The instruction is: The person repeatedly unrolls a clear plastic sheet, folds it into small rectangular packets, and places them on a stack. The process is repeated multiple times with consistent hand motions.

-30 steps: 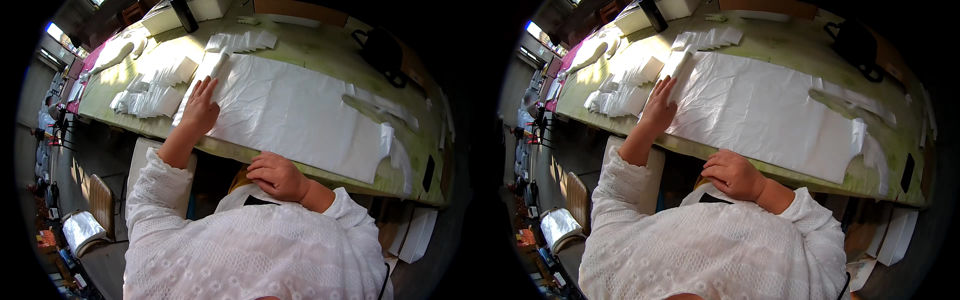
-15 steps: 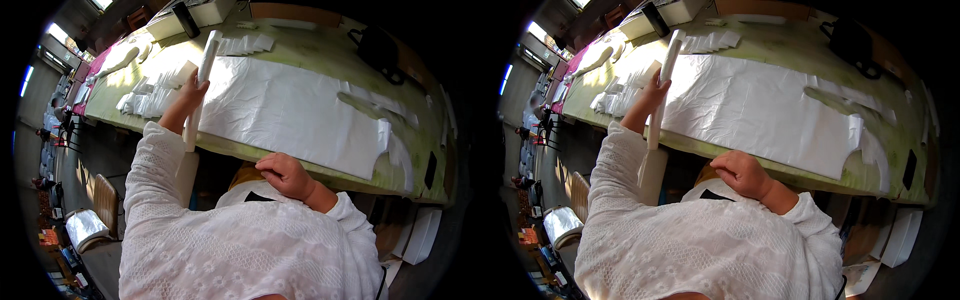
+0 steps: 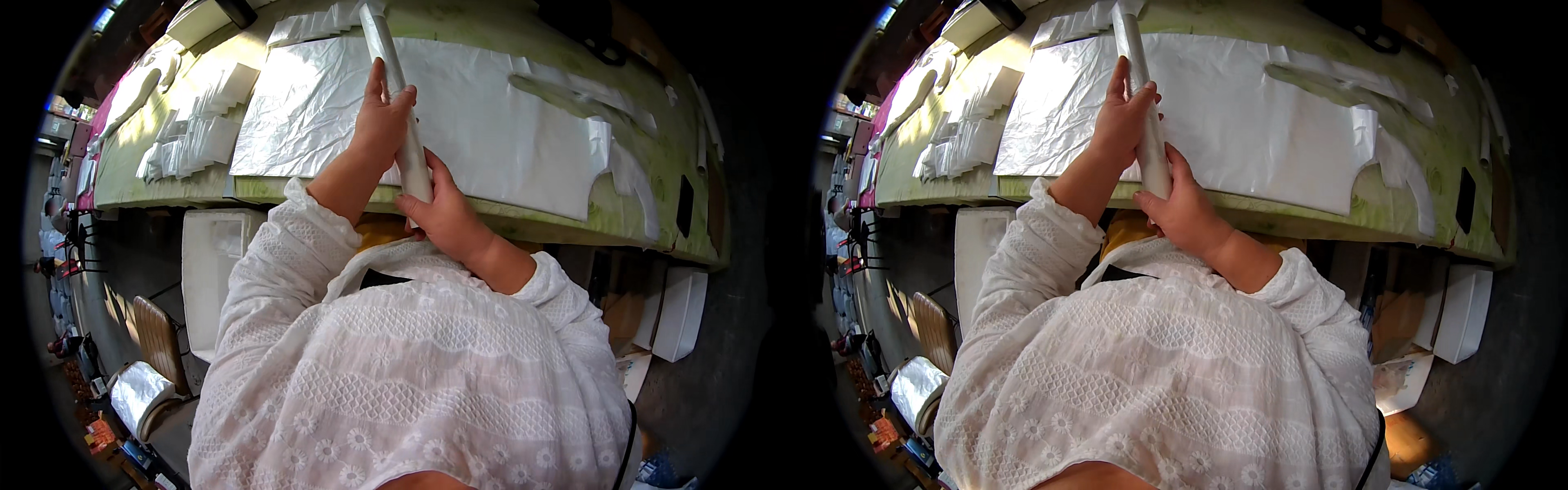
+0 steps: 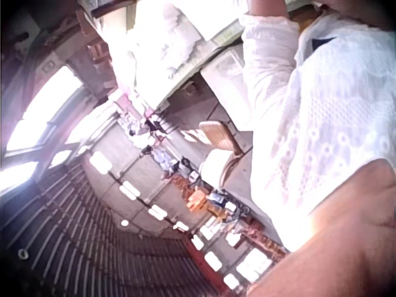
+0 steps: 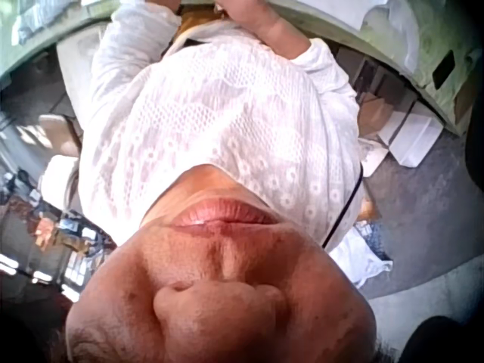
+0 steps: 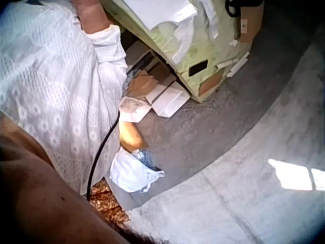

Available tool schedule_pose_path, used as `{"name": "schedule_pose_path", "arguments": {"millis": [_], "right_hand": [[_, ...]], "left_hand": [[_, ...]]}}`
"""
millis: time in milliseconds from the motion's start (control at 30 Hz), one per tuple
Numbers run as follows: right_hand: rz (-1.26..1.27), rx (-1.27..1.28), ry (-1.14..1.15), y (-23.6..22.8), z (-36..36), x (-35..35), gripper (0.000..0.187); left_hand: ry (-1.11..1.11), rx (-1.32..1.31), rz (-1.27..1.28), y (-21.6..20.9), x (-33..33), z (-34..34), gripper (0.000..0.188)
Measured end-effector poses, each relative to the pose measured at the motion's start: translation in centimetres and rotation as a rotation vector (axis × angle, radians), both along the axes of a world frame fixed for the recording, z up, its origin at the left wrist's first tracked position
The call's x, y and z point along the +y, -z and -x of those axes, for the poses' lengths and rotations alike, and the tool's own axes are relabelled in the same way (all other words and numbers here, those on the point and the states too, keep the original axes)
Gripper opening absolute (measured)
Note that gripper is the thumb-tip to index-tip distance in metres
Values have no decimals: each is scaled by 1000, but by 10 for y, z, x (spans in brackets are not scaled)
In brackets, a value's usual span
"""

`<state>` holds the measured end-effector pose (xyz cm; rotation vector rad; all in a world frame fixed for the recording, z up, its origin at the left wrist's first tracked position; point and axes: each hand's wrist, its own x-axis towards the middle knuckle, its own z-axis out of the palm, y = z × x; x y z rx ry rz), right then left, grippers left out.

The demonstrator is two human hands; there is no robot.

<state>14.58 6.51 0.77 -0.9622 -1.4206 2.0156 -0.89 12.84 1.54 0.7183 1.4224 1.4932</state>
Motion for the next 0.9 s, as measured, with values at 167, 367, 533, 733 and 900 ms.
{"name": "schedule_pose_path", "arguments": {"millis": [167, 367, 533, 733, 900], "right_hand": [[86, 86, 27, -8, -8, 9, 77], [194, 236, -92, -9, -15, 3, 78], [242, 234, -101, 0, -18, 8, 76], [167, 174, -88, 4, -14, 13, 80], [119, 45, -28, -9, -13, 21, 91]], "left_hand": [[-48, -154, -289, 16, 3, 5, 48], [34, -359, -142, -11, 24, 32, 55], [-18, -338, -51, 2, 11, 17, 60], [-41, -188, 40, -9, -6, -1, 95], [2, -156, 79, -6, 18, 5, 99]]}}
